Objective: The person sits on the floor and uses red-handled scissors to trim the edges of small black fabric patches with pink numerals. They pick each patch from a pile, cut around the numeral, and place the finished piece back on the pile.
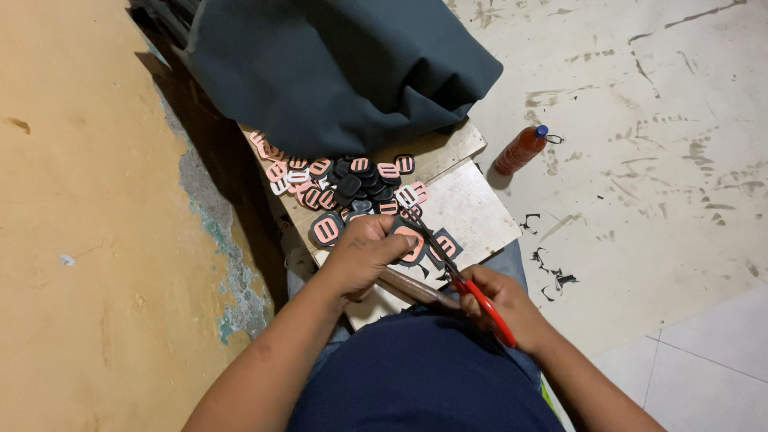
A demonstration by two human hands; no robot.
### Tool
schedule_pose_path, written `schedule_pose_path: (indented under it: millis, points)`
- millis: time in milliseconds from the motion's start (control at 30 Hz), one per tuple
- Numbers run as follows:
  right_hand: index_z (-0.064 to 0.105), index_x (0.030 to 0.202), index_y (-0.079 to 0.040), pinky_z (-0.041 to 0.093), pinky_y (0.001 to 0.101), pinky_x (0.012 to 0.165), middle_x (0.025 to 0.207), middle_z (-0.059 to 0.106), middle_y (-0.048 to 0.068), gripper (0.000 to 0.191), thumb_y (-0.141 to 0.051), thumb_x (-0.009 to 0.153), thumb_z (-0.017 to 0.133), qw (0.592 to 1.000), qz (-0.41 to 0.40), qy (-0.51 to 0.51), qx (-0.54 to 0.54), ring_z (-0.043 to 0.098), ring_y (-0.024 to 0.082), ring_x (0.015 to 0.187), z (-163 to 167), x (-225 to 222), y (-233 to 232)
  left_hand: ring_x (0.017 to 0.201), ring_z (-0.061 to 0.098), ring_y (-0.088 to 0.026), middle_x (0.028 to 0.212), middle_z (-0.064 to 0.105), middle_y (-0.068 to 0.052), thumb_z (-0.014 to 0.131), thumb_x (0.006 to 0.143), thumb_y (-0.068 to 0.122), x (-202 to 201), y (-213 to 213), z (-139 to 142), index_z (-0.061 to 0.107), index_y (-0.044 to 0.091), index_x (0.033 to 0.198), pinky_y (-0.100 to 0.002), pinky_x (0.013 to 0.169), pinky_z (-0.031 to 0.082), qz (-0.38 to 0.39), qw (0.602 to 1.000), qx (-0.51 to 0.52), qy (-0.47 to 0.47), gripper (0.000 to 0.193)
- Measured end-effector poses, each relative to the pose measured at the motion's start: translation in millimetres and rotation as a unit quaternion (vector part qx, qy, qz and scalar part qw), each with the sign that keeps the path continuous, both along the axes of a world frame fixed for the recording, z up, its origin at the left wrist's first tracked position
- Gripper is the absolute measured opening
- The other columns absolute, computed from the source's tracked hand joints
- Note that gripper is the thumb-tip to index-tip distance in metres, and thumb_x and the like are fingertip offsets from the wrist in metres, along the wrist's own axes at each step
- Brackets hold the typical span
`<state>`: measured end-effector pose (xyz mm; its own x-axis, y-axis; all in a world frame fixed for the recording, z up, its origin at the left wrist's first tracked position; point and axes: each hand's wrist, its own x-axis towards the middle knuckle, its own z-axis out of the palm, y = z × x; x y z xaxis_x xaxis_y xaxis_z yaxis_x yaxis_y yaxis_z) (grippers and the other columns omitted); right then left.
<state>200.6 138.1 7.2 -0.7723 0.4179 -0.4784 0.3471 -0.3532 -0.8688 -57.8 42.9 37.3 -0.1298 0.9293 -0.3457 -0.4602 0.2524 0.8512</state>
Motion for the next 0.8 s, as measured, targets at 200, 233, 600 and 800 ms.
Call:
schedule_pose_path:
  millis: [200,233,600,800]
  points:
    - [0.069,0.106,-0.001,0.043,0.0244,0.055,0.075,0.066,0.001,0.034,-0.023,0.081,0.071,0.995,0.03,-0.084,0.048,0.055,0.008,0.061,18,3,7,0.07,0.066,-0.009,0.083,0.077,-0.004,0.069,0.086,0.013,-12,2,19,0.078,-0.001,0.097,-0.025,0.068,0.055,-0.073,0.989,-0.054,0.12,0.02]
    - [0.069,0.104,0.0,0.047,0.0239,0.059,0.077,0.067,0.001,0.031,-0.022,0.082,0.071,0.995,0.035,-0.069,0.056,0.058,0.008,0.066,19,4,8,0.069,0.067,-0.009,0.083,0.078,-0.004,0.07,0.084,0.013,-13,1,21,0.078,0.001,0.098,-0.024,0.067,0.055,-0.083,0.987,-0.063,0.124,0.021]
    - [0.064,0.106,-0.002,0.049,0.0252,0.065,0.08,0.066,0.002,0.033,-0.025,0.085,0.073,0.994,0.037,-0.051,0.091,0.059,0.009,0.072,-3,9,1,0.081,0.068,-0.012,0.094,0.075,-0.007,0.07,0.092,0.011,3,0,-10,0.071,-0.001,0.108,-0.028,0.078,0.056,0.088,0.993,-0.03,-0.071,0.019]
    - [0.055,0.121,-0.002,0.047,0.0266,0.074,0.086,0.055,0.002,0.042,-0.036,0.097,0.063,0.989,0.113,0.043,0.089,0.051,0.012,0.077,-8,-4,-5,0.081,0.068,-0.012,0.095,0.074,-0.009,0.067,0.095,0.008,11,1,-19,0.07,-0.002,0.108,-0.029,0.078,0.055,0.23,0.972,0.03,-0.024,0.016]
